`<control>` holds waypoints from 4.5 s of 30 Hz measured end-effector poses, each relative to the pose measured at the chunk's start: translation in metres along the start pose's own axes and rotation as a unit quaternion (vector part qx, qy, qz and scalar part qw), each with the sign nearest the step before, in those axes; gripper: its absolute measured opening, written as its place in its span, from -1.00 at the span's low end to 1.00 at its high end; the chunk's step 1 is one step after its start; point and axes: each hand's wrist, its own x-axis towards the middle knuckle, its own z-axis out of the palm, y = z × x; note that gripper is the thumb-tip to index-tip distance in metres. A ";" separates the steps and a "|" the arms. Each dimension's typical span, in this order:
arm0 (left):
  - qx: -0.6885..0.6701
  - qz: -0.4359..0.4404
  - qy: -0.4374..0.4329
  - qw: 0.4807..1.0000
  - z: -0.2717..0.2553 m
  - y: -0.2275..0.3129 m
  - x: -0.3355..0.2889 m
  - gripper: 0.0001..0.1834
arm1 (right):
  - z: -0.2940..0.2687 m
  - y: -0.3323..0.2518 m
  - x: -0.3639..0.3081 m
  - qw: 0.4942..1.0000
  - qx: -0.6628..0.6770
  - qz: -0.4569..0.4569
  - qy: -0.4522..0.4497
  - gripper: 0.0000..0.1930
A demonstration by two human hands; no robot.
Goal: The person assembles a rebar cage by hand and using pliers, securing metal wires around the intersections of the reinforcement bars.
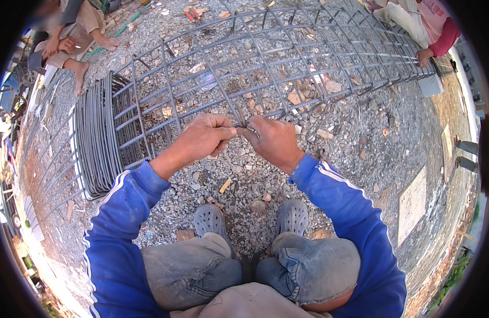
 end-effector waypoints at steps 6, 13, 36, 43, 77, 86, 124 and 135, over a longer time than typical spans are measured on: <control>0.313 0.094 0.107 0.939 -0.019 -0.009 0.026 -0.73 | -0.005 -0.006 0.004 0.999 0.005 0.032 -0.015 -0.73; 0.229 0.070 0.143 0.960 -0.005 -0.021 0.042 -0.69 | -0.002 -0.011 0.010 0.998 -0.010 0.057 -0.035 -0.74; 0.004 0.032 -0.062 0.998 0.013 -0.022 0.060 -0.42 | -0.001 -0.004 0.003 0.998 -0.039 -0.043 0.003 -0.71; -0.059 0.000 -0.110 0.992 0.004 -0.026 0.058 -0.47 | 0.004 -0.009 -0.008 0.997 0.032 0.062 -0.012 -0.76; 0.290 0.267 0.104 0.913 0.014 -0.028 0.060 -0.38 | -0.007 -0.012 -0.039 0.906 0.302 0.217 -0.204 -0.72; 0.431 0.182 0.275 0.840 0.034 -0.060 0.074 -0.74 | -0.034 0.122 -0.158 0.940 -0.037 0.336 -0.049 -0.37; -0.048 -0.066 -0.135 0.988 0.004 -0.025 0.081 -0.19 | -0.017 0.087 -0.242 0.778 -0.094 0.606 -0.134 -0.33; -0.096 -0.032 -0.230 0.968 -0.005 -0.032 0.090 -0.09 | -0.010 0.093 -0.245 0.788 -0.148 0.583 -0.133 -0.63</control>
